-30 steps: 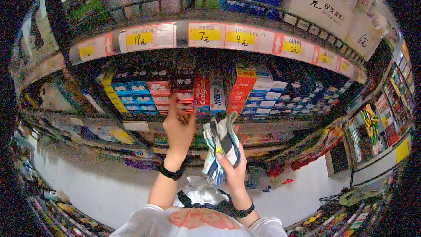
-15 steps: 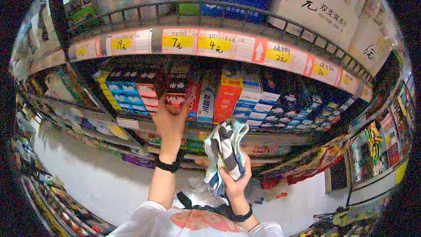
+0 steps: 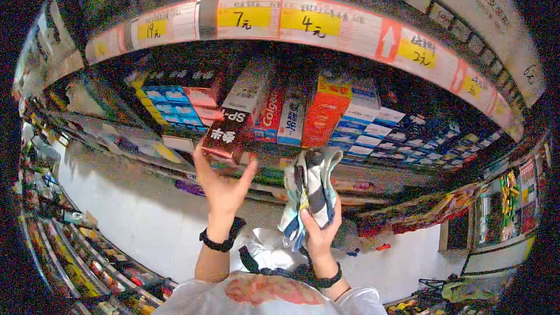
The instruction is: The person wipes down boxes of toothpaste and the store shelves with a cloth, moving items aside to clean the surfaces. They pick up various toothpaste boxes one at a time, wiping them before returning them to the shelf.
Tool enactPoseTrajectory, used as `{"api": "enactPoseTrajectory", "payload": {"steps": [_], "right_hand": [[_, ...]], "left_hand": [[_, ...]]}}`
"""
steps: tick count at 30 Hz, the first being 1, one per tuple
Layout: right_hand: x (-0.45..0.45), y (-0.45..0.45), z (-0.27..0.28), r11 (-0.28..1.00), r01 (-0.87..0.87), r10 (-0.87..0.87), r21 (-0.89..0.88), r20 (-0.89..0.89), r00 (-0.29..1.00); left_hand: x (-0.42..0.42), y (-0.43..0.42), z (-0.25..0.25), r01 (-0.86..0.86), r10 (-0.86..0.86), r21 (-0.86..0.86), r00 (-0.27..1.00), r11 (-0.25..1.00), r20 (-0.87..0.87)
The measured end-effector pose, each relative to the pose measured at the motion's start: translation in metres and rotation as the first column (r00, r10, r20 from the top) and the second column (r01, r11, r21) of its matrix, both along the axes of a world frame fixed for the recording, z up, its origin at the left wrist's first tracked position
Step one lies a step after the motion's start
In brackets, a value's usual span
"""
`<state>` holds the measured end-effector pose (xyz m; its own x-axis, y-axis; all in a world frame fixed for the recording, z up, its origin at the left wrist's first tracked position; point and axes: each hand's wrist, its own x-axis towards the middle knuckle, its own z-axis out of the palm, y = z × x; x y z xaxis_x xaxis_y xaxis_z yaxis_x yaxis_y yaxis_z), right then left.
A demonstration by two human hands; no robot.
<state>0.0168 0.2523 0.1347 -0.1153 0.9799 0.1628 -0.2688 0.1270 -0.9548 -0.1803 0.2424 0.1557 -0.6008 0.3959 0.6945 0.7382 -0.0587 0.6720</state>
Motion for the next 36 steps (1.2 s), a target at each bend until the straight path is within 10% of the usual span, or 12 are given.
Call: {"api": "enactPoseTrajectory", "payload": {"steps": [9, 14, 17, 21, 23, 24, 26, 27, 28, 29, 34, 36], "right_hand": [[-0.015, -0.021, -0.012, 0.998, -0.005, 0.003, -0.058, -0.039, 0.999], [-0.017, -0.035, -0.018, 0.965, 0.066, -0.128, 0.253, 0.241, 0.962], [-0.023, -0.041, -0.005, 0.727, -0.153, -0.18, 0.669, 0.401, 0.898], [-0.057, -0.047, 0.057, 0.284, -0.646, -0.037, 0.708, 0.681, 0.731], [-0.08, -0.054, 0.07, 0.24, -0.716, 0.037, 0.656, 0.731, 0.682], [-0.09, -0.055, 0.074, 0.241, -0.758, 0.084, 0.607, 0.764, 0.639], [-0.103, -0.054, 0.071, 0.237, -0.798, 0.129, 0.555, 0.796, 0.591], [-0.107, -0.052, 0.058, 0.317, -0.812, 0.236, 0.49, 0.788, 0.568], [-0.112, -0.049, 0.043, 0.387, -0.824, 0.342, 0.413, 0.766, 0.545], [-0.115, -0.043, 0.02, 0.386, -0.827, 0.341, 0.409, 0.77, 0.54], [-0.122, -0.035, -0.049, 0.747, -0.566, 0.004, 0.348, 0.849, 0.529], [-0.135, -0.058, -0.032, 0.654, -0.678, 0.116, 0.335, 0.842, 0.527]], "left_hand": [[-0.01, -0.013, -0.003, 0.281, -0.3, 0.104, 0.889, 0.954, 0.346], [-0.04, -0.066, -0.021, 0.392, -0.403, 0.162, 0.914, 0.905, 0.041], [-0.051, -0.114, -0.058, 0.488, -0.48, 0.051, 0.828, 0.872, 0.291], [-0.056, -0.168, -0.079, 0.569, -0.584, 0.136, 0.771, 0.811, 0.255], [-0.062, -0.197, -0.107, 0.653, -0.381, 0.164, 0.204, 0.739, 0.902], [-0.06, -0.209, -0.135, 0.653, -0.381, 0.166, 0.202, 0.739, 0.902], [-0.057, -0.223, -0.184, 0.351, -0.466, 0.57, -0.34, 0.743, 0.817], [-0.063, -0.217, -0.155, 0.35, -0.467, 0.573, -0.345, 0.741, 0.814], [-0.07, -0.213, -0.125, 0.58, -0.529, 0.254, 0.371, 0.774, 0.763], [-0.077, -0.208, -0.099, 0.512, -0.478, -0.128, 0.849, 0.85, 0.224], [-0.102, -0.216, -0.097, 0.488, -0.453, -0.112, 0.859, 0.866, 0.24], [-0.105, -0.229, -0.109, 0.485, -0.415, -0.14, 0.84, 0.863, 0.35]]}}
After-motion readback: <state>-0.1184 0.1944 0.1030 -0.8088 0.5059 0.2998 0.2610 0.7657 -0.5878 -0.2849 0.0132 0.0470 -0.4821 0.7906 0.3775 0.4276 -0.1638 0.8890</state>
